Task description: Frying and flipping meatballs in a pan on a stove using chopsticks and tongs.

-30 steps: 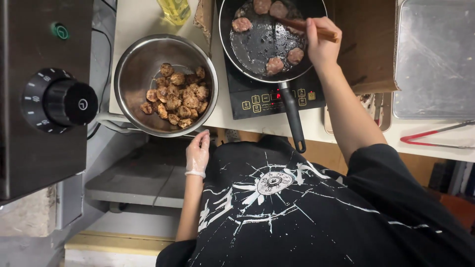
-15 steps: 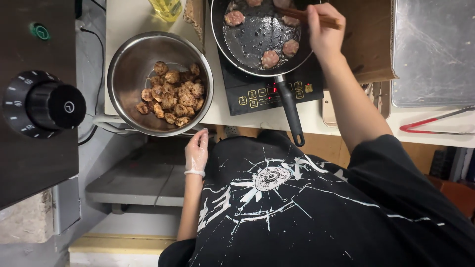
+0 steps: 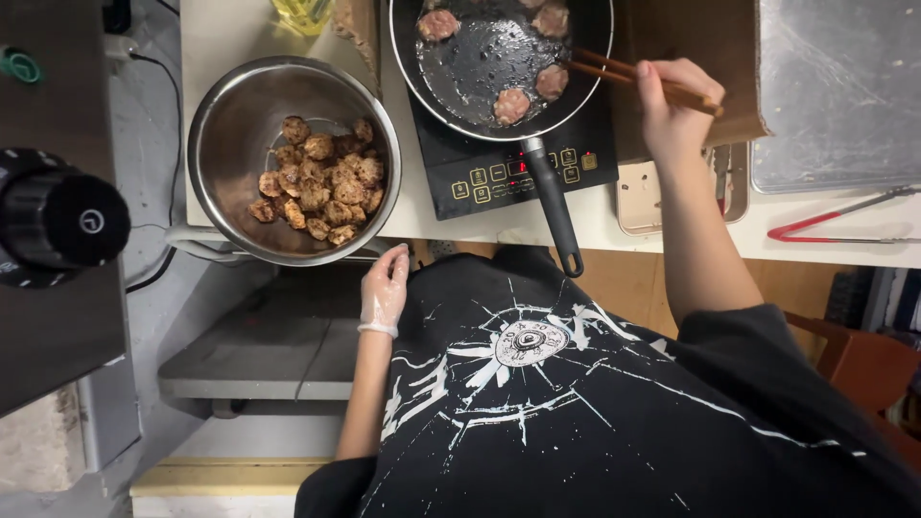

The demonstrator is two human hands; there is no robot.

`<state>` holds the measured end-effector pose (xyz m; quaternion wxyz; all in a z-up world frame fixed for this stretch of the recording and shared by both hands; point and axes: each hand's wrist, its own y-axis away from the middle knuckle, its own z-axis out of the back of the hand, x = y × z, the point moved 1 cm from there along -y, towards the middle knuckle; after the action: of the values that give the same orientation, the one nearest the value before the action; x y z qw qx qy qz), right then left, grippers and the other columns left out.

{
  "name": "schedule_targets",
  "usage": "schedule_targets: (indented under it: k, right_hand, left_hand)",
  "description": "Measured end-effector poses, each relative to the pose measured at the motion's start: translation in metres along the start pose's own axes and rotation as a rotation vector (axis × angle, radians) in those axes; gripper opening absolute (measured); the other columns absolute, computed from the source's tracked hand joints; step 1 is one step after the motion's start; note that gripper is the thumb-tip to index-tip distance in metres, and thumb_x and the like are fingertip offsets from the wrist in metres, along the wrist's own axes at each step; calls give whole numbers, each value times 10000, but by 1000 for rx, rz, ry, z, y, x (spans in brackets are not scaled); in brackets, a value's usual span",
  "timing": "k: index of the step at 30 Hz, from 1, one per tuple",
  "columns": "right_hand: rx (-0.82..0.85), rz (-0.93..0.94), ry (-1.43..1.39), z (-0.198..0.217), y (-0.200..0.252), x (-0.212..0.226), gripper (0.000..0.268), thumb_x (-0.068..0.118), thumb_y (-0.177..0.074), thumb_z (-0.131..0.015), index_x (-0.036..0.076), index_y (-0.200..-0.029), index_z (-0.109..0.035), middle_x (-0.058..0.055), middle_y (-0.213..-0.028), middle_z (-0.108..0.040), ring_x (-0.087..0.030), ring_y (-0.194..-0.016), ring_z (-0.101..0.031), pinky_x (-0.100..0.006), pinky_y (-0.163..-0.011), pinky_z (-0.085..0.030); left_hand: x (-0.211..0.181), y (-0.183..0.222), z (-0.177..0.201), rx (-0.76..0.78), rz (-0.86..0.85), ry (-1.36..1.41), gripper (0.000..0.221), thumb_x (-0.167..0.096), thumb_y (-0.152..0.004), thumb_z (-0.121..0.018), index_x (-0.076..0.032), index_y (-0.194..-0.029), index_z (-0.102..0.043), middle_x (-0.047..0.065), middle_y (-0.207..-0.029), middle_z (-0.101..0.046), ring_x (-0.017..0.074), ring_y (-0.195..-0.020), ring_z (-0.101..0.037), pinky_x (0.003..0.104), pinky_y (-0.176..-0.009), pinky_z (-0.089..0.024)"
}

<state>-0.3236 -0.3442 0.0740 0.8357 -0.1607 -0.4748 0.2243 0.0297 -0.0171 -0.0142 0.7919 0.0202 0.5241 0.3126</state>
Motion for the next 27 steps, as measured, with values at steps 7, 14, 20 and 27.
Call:
schedule_targets:
  k: [7,14,20,27]
  right_hand:
    - [39,116,-14,-22,-25,25,70,22,-1081,-800,-30,-1043,-774,-125,-903,-702,-199,-782,-670,-289,-682,-497]
    - [221,273,204,-33,-11,23,119,101,-998,-864,55,-1080,-791,-105,-959,-678,-242,-812,-690,-331,-701,-544]
    - [327,445,373,-47,-10,3,171,187,-964,-885,102,-1072,-782,-60,-943,-648,-233,-794,-676,-337,-657,-537]
    - [375,560,434,-54,-16,1,198,239,-966,-908,129,-1062,-774,-45,-909,-621,-222,-765,-654,-346,-622,-519]
  left_hand:
    - [-3,-4,-1,63,13,-44,296,-267,-990,-648,-76,-1203,-725,136,-1060,-778,226,-888,-729,326,-837,-555]
    - [19,1,3,15,-7,-3,290,-261,-999,-644,-63,-1196,-723,116,-1120,-773,197,-934,-732,324,-860,-553]
    - [26,-1,2,20,27,9,297,-270,-995,-644,-65,-1195,-724,113,-1126,-774,206,-933,-730,327,-865,-550]
    - [32,-7,1,17,-63,-6,294,-278,-1013,-644,-61,-1192,-728,133,-1130,-767,248,-1022,-731,351,-901,-542]
